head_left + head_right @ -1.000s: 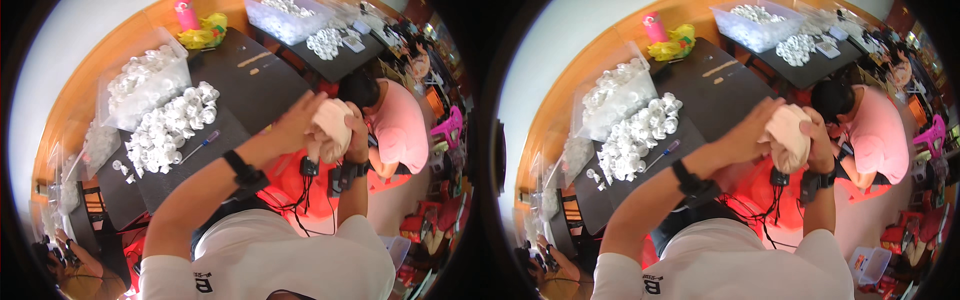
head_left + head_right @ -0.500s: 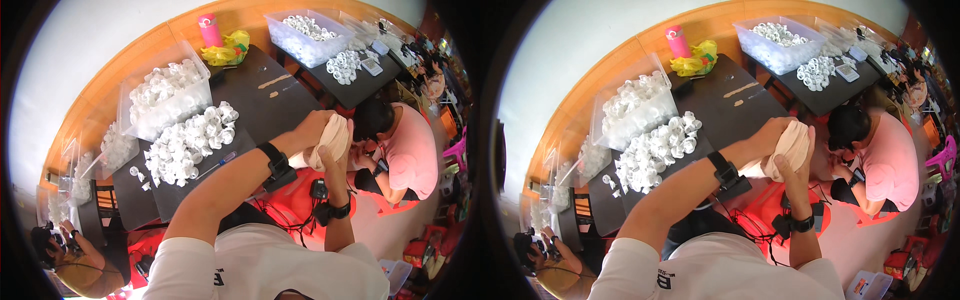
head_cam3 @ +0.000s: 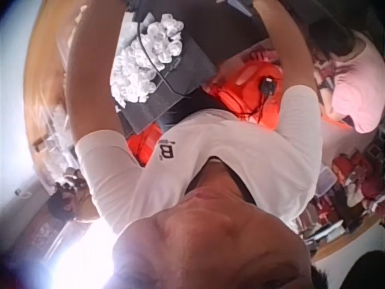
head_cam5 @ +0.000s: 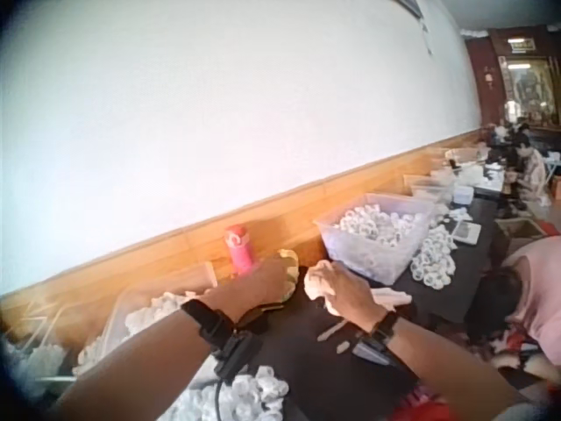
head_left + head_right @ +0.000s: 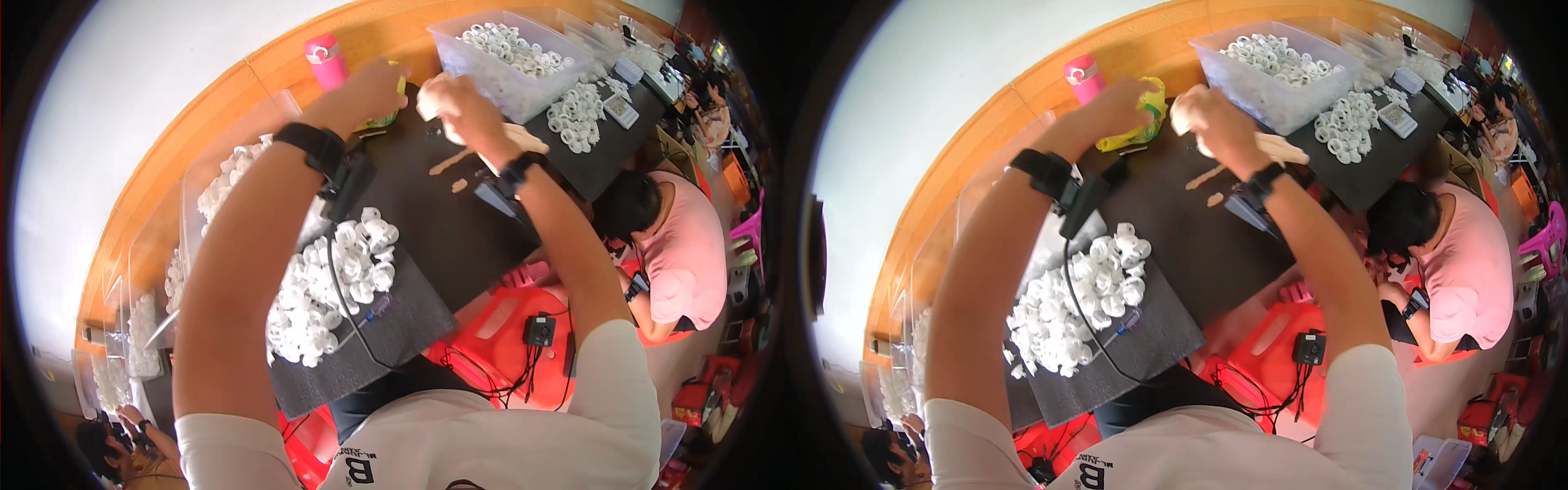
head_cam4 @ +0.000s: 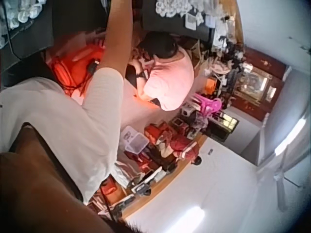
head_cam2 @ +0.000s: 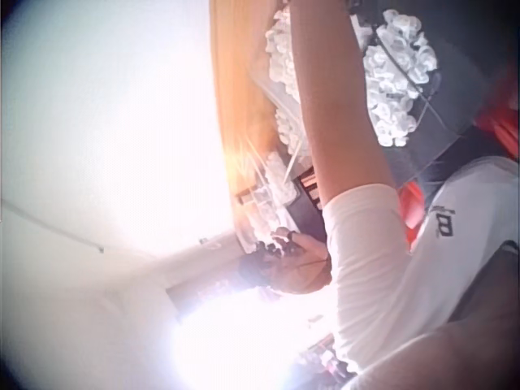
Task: Assembling small white plastic caps by inserting small metal components into them using a fine tool.
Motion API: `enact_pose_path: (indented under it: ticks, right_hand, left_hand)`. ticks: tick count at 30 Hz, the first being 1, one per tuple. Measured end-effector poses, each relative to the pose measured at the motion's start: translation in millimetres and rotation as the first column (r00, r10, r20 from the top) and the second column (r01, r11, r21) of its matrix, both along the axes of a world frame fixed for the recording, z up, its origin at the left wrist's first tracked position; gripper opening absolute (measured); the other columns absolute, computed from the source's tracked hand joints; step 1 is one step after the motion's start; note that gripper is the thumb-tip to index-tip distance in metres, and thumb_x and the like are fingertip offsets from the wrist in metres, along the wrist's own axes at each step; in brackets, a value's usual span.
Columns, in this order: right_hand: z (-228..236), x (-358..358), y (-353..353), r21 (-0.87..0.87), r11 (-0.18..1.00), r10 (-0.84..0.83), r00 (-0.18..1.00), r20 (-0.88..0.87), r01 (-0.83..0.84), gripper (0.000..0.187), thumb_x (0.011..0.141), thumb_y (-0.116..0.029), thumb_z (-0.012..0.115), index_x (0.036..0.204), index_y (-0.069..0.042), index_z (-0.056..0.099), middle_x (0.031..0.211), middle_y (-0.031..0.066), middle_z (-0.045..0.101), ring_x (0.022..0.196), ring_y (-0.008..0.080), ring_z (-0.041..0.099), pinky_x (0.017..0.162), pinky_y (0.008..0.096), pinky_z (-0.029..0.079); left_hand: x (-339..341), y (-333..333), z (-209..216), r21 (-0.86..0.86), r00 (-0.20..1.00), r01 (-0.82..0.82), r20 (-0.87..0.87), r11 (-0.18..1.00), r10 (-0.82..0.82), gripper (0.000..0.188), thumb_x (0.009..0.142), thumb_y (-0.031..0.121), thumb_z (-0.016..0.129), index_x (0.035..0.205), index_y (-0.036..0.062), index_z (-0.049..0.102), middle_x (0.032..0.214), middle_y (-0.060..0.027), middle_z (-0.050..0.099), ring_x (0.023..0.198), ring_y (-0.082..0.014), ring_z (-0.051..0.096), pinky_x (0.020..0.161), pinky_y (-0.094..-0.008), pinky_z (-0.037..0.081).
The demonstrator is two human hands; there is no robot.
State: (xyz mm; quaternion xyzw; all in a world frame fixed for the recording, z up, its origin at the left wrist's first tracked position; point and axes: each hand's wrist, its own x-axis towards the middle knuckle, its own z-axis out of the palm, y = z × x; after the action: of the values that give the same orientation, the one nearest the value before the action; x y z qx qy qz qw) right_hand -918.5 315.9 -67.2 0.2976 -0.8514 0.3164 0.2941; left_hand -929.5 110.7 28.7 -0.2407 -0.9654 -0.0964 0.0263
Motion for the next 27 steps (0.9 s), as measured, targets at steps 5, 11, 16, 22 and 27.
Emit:
enact_pose_path:
  ticks: [5, 11, 16, 22, 27]
  right_hand:
    - [-75.9, -61.0, -49.6, 0.331, 0.944, -0.041, 0.991, 0.127, -0.003, 0.03, 0.087, -0.03, 0.062, 0.115, -0.019, 0.063, 0.123, 0.0026, 0.055, 0.11, 0.0287, 0.058, 0.086, 0.0465, 0.049]
    - [-79.5, -98.1, -62.2, 0.51, 0.859, -0.105, 0.992, 0.067, 0.056, 0.034, 0.089, -0.031, 0.059, 0.121, -0.02, 0.063, 0.125, 0.0037, 0.058, 0.111, 0.0263, 0.058, 0.085, 0.0476, 0.048]
    - [-73.8, -134.3, -74.2, 0.531, 0.832, -0.238, 0.968, 0.082, 0.16, 0.037, 0.09, -0.04, 0.058, 0.114, -0.014, 0.067, 0.126, 0.0042, 0.058, 0.115, 0.027, 0.056, 0.087, 0.049, 0.047]
    - [-87.0, -160.7, -79.3, 0.515, 0.85, -0.256, 0.942, 0.216, 0.113, 0.043, 0.093, -0.037, 0.054, 0.122, -0.006, 0.06, 0.129, 0.0097, 0.056, 0.121, 0.0273, 0.052, 0.091, 0.0505, 0.047]
    - [-81.0, -115.0, -65.0, 0.493, 0.85, 0.182, 0.982, 0.054, -0.185, 0.038, 0.091, -0.021, 0.052, 0.124, -0.002, 0.056, 0.128, 0.0119, 0.055, 0.121, 0.0284, 0.053, 0.091, 0.039, 0.051]
  left_hand:
    - [-25.9, 0.3, -43.8, -0.05, 0.913, -0.257, 0.315, 0.965, 0.259, 0.079, 0.08, 0.029, 0.071, 0.145, 0.0005, 0.035, 0.122, -0.027, 0.059, 0.111, -0.0367, 0.06, 0.095, -0.0426, 0.047]
    - [-47.9, -5.3, -70.6, -0.053, 0.955, -0.142, 0.254, 0.989, 0.151, 0.089, 0.079, 0.034, 0.072, 0.149, 0.0025, 0.026, 0.12, -0.0287, 0.06, 0.113, -0.0376, 0.06, 0.093, -0.0427, 0.048]
    - [-44.4, -5.1, -61.3, -0.053, 0.96, -0.111, 0.251, 0.992, 0.121, 0.065, 0.08, 0.028, 0.068, 0.135, 0.0004, 0.046, 0.12, -0.027, 0.061, 0.113, -0.0388, 0.059, 0.094, -0.0419, 0.048]
    - [-45.1, 3.6, -65.0, 0.112, 0.958, -0.263, 0.148, 0.958, 0.245, 0.053, 0.081, 0.023, 0.066, 0.127, -0.001, 0.054, 0.116, -0.0258, 0.063, 0.113, -0.0383, 0.059, 0.094, -0.0426, 0.048]
    - [-48.1, -12.5, -69.2, 0.174, 0.944, -0.29, -0.11, 0.941, 0.312, 0.051, 0.081, 0.021, 0.065, 0.125, -0.0016, 0.054, 0.119, -0.0271, 0.061, 0.114, -0.0394, 0.058, 0.097, -0.0436, 0.046]
